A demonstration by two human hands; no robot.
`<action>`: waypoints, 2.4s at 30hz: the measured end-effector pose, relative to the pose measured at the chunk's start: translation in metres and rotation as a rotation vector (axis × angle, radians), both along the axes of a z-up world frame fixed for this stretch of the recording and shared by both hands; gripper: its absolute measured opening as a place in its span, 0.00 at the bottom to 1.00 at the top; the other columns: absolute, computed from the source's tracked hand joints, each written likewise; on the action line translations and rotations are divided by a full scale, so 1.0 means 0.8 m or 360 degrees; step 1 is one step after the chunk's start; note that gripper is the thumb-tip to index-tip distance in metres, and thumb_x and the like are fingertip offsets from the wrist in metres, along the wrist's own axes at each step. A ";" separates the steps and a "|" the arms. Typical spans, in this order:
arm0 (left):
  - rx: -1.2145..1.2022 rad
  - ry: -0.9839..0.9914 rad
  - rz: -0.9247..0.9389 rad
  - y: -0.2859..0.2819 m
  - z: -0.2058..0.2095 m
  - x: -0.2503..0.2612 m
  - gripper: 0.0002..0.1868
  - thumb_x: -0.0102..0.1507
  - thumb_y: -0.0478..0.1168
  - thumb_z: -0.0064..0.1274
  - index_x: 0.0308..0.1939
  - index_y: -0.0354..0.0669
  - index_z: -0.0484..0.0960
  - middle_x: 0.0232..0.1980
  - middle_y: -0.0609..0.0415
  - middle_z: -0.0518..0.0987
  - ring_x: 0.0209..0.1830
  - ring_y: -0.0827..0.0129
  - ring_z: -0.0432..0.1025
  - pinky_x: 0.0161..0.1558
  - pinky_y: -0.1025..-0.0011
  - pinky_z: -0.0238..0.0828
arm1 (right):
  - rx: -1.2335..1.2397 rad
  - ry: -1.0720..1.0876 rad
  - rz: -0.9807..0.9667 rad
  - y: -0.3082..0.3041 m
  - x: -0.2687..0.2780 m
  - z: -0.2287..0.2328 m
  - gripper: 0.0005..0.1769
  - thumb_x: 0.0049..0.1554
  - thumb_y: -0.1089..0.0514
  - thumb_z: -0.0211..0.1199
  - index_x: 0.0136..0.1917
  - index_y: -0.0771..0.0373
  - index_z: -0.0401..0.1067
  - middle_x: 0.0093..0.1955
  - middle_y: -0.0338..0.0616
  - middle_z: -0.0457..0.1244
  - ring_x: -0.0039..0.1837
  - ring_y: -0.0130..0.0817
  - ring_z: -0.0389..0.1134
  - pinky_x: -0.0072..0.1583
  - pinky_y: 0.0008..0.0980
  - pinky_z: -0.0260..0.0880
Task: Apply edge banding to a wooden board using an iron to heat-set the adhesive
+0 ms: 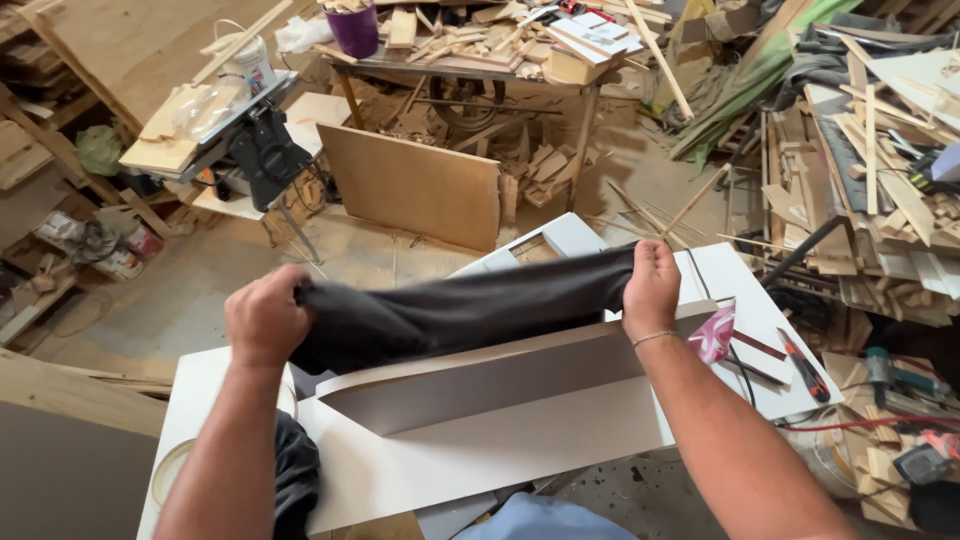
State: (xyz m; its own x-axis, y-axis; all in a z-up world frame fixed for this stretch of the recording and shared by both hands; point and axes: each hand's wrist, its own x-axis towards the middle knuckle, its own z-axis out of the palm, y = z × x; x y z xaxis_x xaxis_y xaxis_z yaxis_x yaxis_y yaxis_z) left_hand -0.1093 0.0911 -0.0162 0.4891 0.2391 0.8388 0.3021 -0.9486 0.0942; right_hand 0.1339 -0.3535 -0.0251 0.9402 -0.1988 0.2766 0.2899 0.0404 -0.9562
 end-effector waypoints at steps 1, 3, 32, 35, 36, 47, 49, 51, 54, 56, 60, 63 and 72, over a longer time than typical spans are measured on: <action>0.0159 0.0187 0.0106 0.010 -0.007 -0.008 0.11 0.51 0.58 0.62 0.32 0.68 0.78 0.25 0.64 0.75 0.29 0.67 0.76 0.37 0.70 0.75 | 0.0009 0.0003 -0.0007 -0.002 0.003 -0.006 0.11 0.67 0.53 0.54 0.42 0.52 0.68 0.37 0.27 0.53 0.43 0.21 0.54 0.50 0.21 0.60; 0.0318 0.0377 0.0210 0.022 -0.010 -0.027 0.11 0.48 0.58 0.58 0.33 0.72 0.77 0.25 0.69 0.76 0.29 0.72 0.76 0.39 0.74 0.76 | 0.0017 0.0010 -0.0018 -0.003 0.005 -0.009 0.11 0.67 0.54 0.54 0.41 0.52 0.68 0.36 0.26 0.53 0.43 0.20 0.54 0.49 0.20 0.60; -0.0999 0.1218 -0.0244 -0.178 0.103 -0.103 0.21 0.61 0.57 0.52 0.52 0.53 0.83 0.52 0.60 0.84 0.53 0.60 0.77 0.49 0.57 0.71 | 0.0278 0.0106 -0.0147 -0.001 0.034 -0.027 0.09 0.65 0.51 0.54 0.43 0.53 0.69 0.39 0.29 0.58 0.45 0.22 0.58 0.49 0.23 0.63; -0.0652 0.0883 -0.0534 -0.147 0.006 -0.078 0.17 0.64 0.49 0.55 0.49 0.42 0.84 0.48 0.51 0.84 0.48 0.49 0.75 0.49 0.53 0.69 | 0.0299 0.0138 -0.0127 0.001 0.027 -0.017 0.10 0.65 0.52 0.53 0.42 0.53 0.68 0.38 0.28 0.57 0.44 0.22 0.57 0.48 0.23 0.62; -0.0648 0.0878 -0.0538 -0.151 -0.005 -0.080 0.17 0.64 0.49 0.55 0.49 0.42 0.84 0.48 0.51 0.84 0.48 0.49 0.75 0.49 0.53 0.69 | 0.0301 0.0131 -0.0130 0.003 0.035 -0.028 0.10 0.65 0.52 0.53 0.42 0.53 0.68 0.38 0.28 0.57 0.44 0.22 0.57 0.48 0.23 0.62; -0.0005 0.0804 -0.0163 -0.162 -0.056 -0.079 0.22 0.64 0.63 0.44 0.52 0.58 0.80 0.39 0.64 0.81 0.39 0.61 0.76 0.42 0.61 0.69 | 0.0295 0.0504 0.0051 -0.023 0.048 0.029 0.08 0.61 0.50 0.59 0.42 0.52 0.72 0.36 0.32 0.58 0.41 0.25 0.59 0.44 0.29 0.63; 0.0022 0.0765 -0.0184 -0.164 -0.057 -0.079 0.22 0.65 0.62 0.44 0.52 0.58 0.80 0.39 0.64 0.81 0.39 0.61 0.76 0.42 0.62 0.69 | 0.0366 0.0560 0.0151 -0.052 0.062 0.045 0.04 0.60 0.52 0.62 0.44 0.52 0.73 0.37 0.35 0.62 0.40 0.28 0.64 0.43 0.32 0.68; 0.0053 0.0726 -0.0194 -0.162 -0.057 -0.079 0.21 0.65 0.62 0.45 0.52 0.58 0.80 0.38 0.64 0.81 0.38 0.62 0.76 0.42 0.63 0.69 | 0.0443 0.0617 0.0262 -0.073 0.034 0.101 0.03 0.59 0.55 0.66 0.46 0.52 0.73 0.38 0.38 0.65 0.39 0.32 0.68 0.42 0.35 0.73; 0.0058 0.0677 -0.0176 -0.162 -0.061 -0.078 0.21 0.65 0.60 0.46 0.54 0.59 0.81 0.42 0.67 0.82 0.41 0.66 0.76 0.49 0.66 0.69 | 0.0192 0.0786 0.0331 -0.118 -0.021 0.172 0.10 0.69 0.54 0.53 0.46 0.56 0.69 0.41 0.36 0.63 0.42 0.31 0.68 0.47 0.32 0.75; -0.0037 0.0723 -0.0167 -0.162 -0.062 -0.080 0.24 0.64 0.61 0.44 0.59 0.61 0.79 0.51 0.70 0.83 0.49 0.69 0.77 0.51 0.67 0.71 | 0.0335 0.0444 0.0530 -0.178 0.006 0.123 0.11 0.64 0.51 0.60 0.47 0.60 0.67 0.45 0.45 0.64 0.47 0.40 0.68 0.52 0.37 0.74; -0.0008 0.0592 -0.0291 -0.158 -0.057 -0.080 0.26 0.64 0.60 0.46 0.61 0.57 0.80 0.52 0.64 0.83 0.47 0.65 0.78 0.56 0.66 0.72 | -0.0621 0.1138 -0.0032 -0.178 -0.037 0.121 0.13 0.70 0.48 0.50 0.53 0.56 0.70 0.47 0.43 0.61 0.45 0.38 0.63 0.46 0.37 0.68; -0.0036 0.0667 -0.0352 -0.156 -0.058 -0.083 0.32 0.64 0.66 0.39 0.63 0.55 0.77 0.53 0.63 0.82 0.48 0.61 0.77 0.52 0.64 0.71 | -0.0847 0.1019 -0.0085 -0.211 -0.011 0.049 0.13 0.60 0.50 0.59 0.55 0.58 0.72 0.50 0.46 0.67 0.45 0.36 0.64 0.48 0.33 0.65; -0.0271 0.0665 -0.0421 -0.145 -0.059 -0.080 0.18 0.63 0.55 0.52 0.53 0.55 0.83 0.50 0.64 0.82 0.46 0.57 0.77 0.51 0.62 0.73 | -0.1423 0.0677 0.0245 -0.185 -0.021 0.041 0.19 0.58 0.45 0.60 0.60 0.49 0.75 0.54 0.32 0.69 0.56 0.27 0.68 0.56 0.31 0.65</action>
